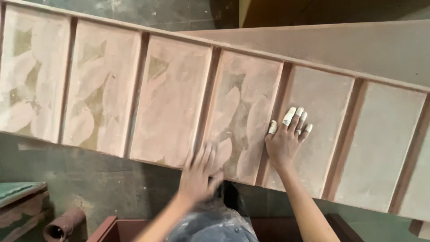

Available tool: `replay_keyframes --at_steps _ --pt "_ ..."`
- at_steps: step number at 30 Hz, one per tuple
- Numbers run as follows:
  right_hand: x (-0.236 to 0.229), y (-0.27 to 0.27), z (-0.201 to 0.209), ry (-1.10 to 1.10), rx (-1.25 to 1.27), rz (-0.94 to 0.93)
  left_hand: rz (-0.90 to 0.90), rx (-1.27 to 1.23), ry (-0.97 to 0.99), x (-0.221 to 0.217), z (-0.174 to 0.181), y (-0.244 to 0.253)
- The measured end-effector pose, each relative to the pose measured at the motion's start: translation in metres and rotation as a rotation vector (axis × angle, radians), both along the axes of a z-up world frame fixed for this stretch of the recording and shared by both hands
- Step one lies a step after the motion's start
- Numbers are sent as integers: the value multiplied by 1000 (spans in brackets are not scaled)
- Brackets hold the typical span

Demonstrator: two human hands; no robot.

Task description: The person sands the surface of a long wooden drawer front with multiple recessed panels using a sanding block. They move the sanding block back and forth across each panel and along the edges to smooth the wood.

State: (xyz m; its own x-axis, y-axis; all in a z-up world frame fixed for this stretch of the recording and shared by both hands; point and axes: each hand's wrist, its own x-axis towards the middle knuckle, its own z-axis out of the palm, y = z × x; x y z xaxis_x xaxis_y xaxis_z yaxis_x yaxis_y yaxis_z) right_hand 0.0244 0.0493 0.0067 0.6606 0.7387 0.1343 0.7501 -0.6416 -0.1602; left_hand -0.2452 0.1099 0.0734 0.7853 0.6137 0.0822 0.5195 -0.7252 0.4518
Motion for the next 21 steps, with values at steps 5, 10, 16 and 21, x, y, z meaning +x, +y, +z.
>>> replay_keyframes --at_steps 5,10,16,21 --pt "0 -6 -8 3 25 35 104 5 -142 123 -51 125" --pt "2 0 -8 -82 11 78 67 5 -169 19 -43 30" --pt "1 -1 -7 -27 17 72 50 -90 52 31 -56 33" --pt "2 -8 -7 17 6 105 142 -54 -41 111 -56 107"
